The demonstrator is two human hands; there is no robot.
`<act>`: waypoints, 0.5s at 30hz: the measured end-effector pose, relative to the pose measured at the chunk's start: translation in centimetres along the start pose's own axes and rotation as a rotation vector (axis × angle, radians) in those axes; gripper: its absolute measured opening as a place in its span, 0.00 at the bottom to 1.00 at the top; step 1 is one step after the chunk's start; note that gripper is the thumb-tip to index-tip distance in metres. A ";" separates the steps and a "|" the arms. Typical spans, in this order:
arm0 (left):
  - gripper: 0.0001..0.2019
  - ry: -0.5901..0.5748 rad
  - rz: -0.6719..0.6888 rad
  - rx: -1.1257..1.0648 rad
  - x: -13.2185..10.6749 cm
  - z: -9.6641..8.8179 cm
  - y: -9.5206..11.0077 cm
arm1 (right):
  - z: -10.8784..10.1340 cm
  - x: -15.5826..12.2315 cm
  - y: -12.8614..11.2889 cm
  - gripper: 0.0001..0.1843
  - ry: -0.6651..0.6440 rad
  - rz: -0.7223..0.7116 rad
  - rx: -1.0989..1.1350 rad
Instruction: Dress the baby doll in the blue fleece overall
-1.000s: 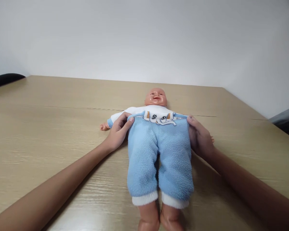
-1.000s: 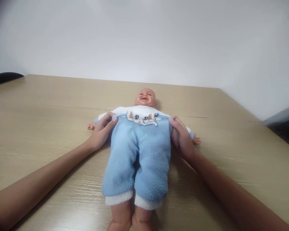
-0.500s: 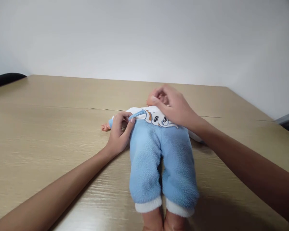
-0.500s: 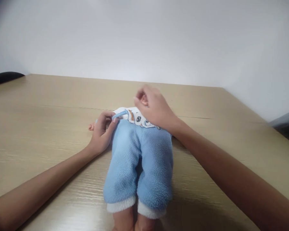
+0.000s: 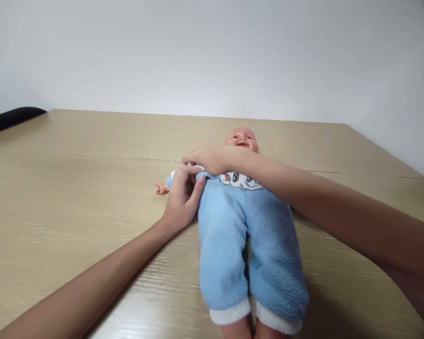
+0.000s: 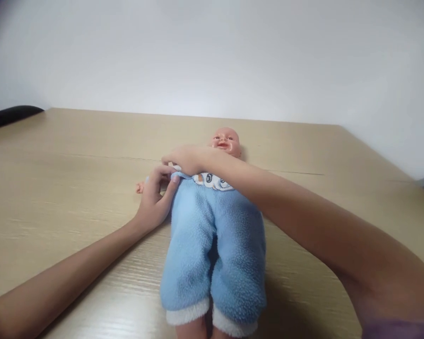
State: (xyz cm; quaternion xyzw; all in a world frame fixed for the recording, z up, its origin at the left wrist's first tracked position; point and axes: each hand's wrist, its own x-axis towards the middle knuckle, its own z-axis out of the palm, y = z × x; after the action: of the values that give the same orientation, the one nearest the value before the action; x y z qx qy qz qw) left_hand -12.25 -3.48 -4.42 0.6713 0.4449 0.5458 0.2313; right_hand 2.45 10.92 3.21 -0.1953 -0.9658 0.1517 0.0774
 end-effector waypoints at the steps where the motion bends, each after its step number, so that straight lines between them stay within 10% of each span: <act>1: 0.08 -0.006 0.002 0.010 0.0 0.0 0.0 | 0.0 -0.1 -0.2 0.16 -0.018 -0.013 -0.033; 10: 0.04 0.085 0.167 0.157 -0.3 -0.2 0.5 | -2.1 -3.8 -1.0 0.19 0.390 0.166 -0.003; 15: 0.06 0.211 0.335 0.228 -1.1 0.0 0.3 | -2.5 -6.1 -0.7 0.20 0.410 0.205 0.222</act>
State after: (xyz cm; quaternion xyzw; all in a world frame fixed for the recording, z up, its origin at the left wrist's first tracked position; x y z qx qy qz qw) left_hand -12.12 -4.57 -4.81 0.6967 0.4077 0.5901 0.0122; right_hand 8.25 8.54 5.26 -0.3090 -0.8826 0.2213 0.2768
